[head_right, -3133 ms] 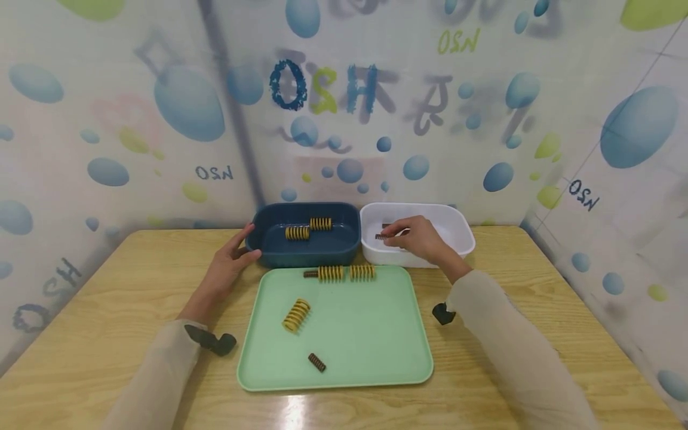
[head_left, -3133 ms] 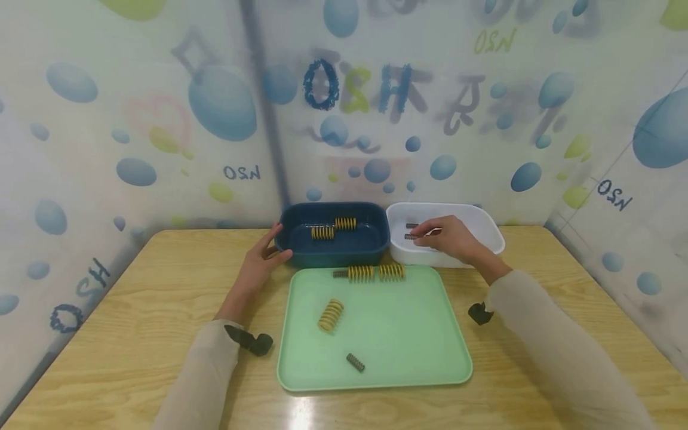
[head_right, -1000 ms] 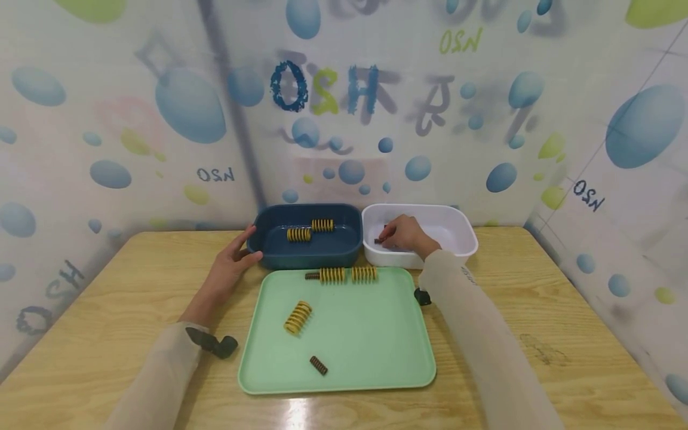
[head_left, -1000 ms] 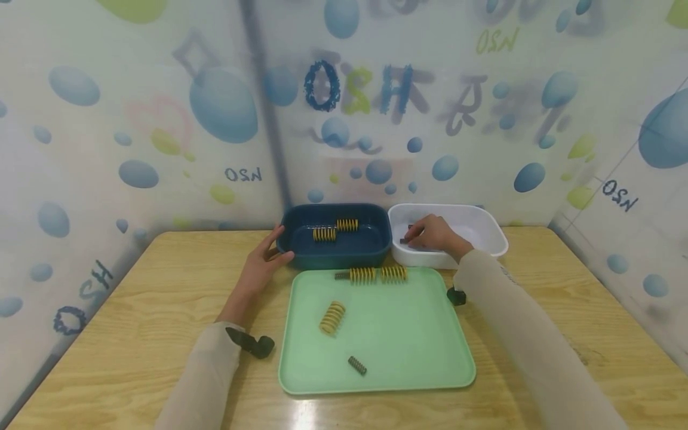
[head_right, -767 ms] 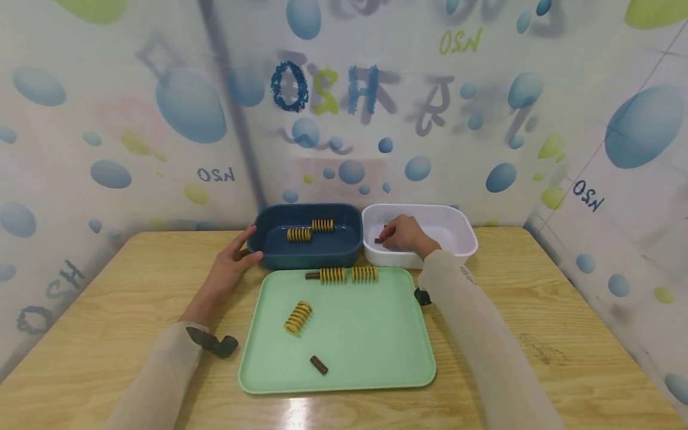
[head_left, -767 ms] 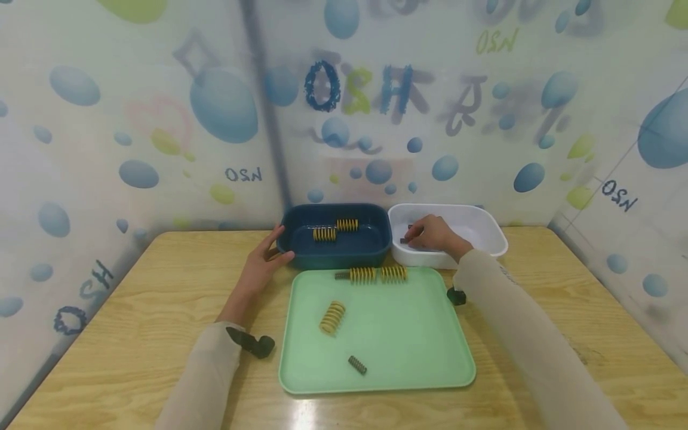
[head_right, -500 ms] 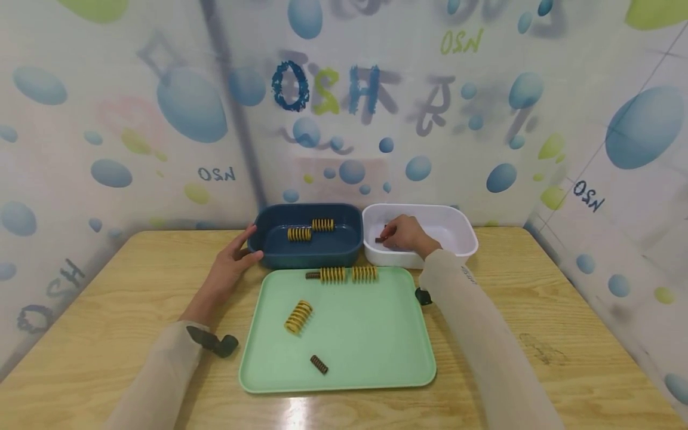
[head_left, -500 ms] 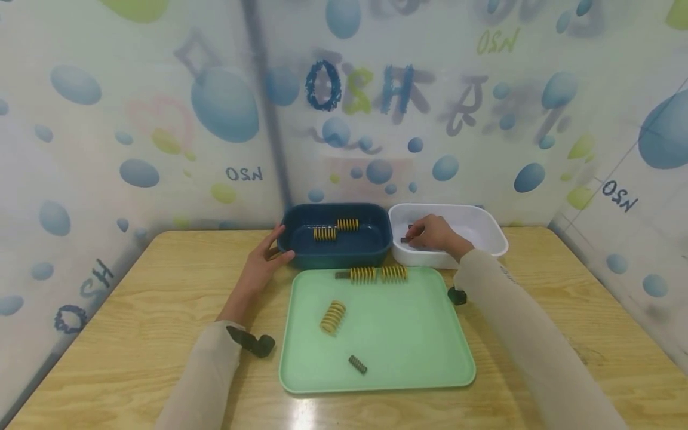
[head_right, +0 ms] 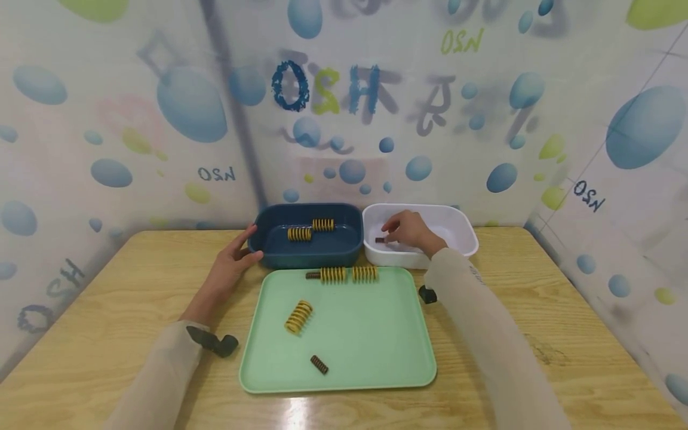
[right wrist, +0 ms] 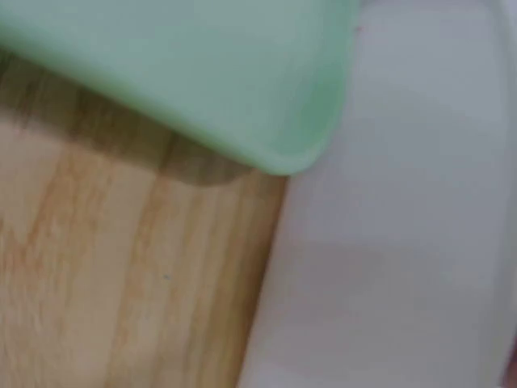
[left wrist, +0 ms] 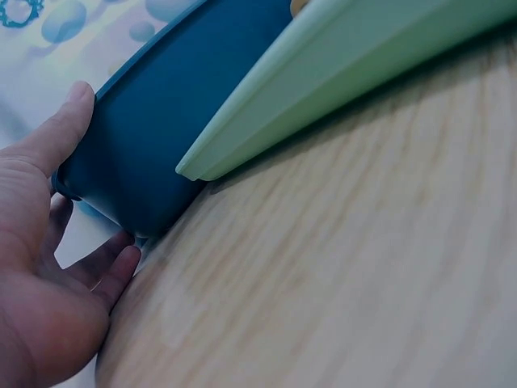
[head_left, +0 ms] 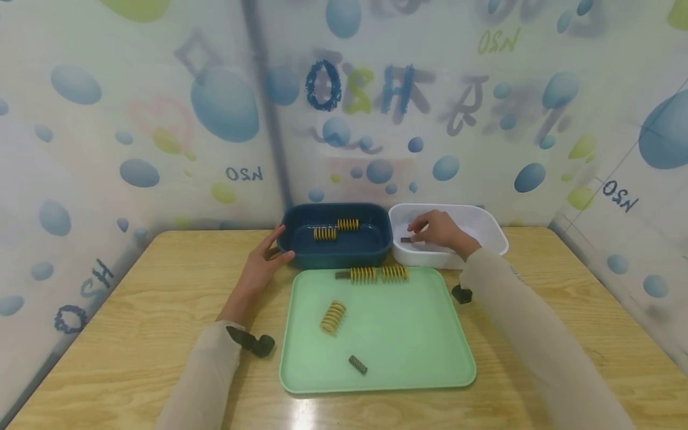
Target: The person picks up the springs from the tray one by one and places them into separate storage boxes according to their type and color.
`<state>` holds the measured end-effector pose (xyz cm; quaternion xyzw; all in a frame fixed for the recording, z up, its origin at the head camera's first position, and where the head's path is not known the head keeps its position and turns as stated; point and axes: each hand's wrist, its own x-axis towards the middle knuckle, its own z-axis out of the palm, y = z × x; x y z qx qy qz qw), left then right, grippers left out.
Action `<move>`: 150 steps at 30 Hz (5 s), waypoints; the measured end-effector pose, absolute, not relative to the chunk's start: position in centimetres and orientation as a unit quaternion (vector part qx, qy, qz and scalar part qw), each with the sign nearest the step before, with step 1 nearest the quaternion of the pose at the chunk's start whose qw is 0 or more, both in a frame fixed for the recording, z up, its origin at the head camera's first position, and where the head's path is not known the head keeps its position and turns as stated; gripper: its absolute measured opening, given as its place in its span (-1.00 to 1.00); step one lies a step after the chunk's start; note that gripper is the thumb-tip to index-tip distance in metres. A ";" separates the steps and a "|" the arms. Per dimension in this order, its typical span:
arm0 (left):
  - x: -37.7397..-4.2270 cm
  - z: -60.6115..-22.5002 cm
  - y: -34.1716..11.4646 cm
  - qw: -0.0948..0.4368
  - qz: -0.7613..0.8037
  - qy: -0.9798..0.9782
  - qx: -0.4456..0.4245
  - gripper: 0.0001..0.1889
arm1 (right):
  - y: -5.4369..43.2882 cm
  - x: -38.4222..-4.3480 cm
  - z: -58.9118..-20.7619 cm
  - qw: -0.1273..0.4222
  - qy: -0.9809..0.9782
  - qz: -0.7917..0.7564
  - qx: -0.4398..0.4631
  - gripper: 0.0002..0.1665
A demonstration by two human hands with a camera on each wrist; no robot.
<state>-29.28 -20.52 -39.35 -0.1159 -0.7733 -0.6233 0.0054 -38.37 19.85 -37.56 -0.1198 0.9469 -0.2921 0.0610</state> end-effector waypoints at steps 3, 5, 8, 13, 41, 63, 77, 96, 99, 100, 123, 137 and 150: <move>-29.2 -39.4 -20.5 0.005 -0.623 -0.774 -0.116 -0.30 | 19.9 -38.2 -37.2 0.051 0.945 -0.296 -0.132 -0.74; -29.2 -39.4 -20.6 0.004 -0.622 -0.774 -0.117 -0.30 | 19.9 -38.0 -37.0 0.049 0.942 -0.302 -0.136 -0.73; -29.1 -39.4 -20.6 0.003 -0.620 -0.776 -0.118 -0.30 | 19.9 -37.5 -36.7 0.049 0.939 -0.309 -0.146 -0.72; -29.0 -39.4 -20.6 0.001 -0.618 -0.777 -0.118 -0.30 | 20.3 -36.8 -36.5 0.034 0.935 -0.314 -0.163 -0.72; -29.1 -39.2 -20.4 0.010 -0.606 -0.786 -0.120 -0.31 | 19.5 -30.4 -36.3 -0.022 0.882 -0.439 -0.172 -0.66; -29.2 -39.4 -20.5 0.012 -0.612 -0.782 -0.121 -0.29 | 17.5 -27.5 -38.0 0.083 0.867 -0.400 -0.286 -0.57; -29.2 -39.2 -20.5 0.007 -0.614 -0.781 -0.116 -0.31 | 17.3 -27.8 -38.6 0.077 0.868 -0.381 -0.310 -0.54; -29.3 -39.4 -20.5 0.007 -0.614 -0.781 -0.117 -0.30 | 17.9 -28.0 -39.3 0.093 0.851 -0.421 -0.301 -0.59; -29.3 -39.3 -20.5 0.007 -0.614 -0.780 -0.119 -0.30 | 18.2 -28.1 -39.6 0.100 0.846 -0.429 -0.300 -0.58; -29.2 -39.3 -20.6 0.007 -0.613 -0.781 -0.120 -0.30 | 18.2 -28.1 -39.6 0.104 0.846 -0.429 -0.298 -0.57; -29.2 -39.3 -20.6 0.006 -0.610 -0.783 -0.121 -0.31 | 19.1 -28.5 -40.6 0.183 0.822 -0.467 -0.272 -0.53; -29.2 -39.4 -20.7 0.003 -0.610 -0.783 -0.117 -0.30 | 19.1 -28.4 -40.9 0.184 0.824 -0.470 -0.260 -0.48; -29.1 -39.5 -20.7 0.005 -0.613 -0.781 -0.125 -0.29 | 19.0 -28.3 -40.9 0.183 0.831 -0.465 -0.246 -0.52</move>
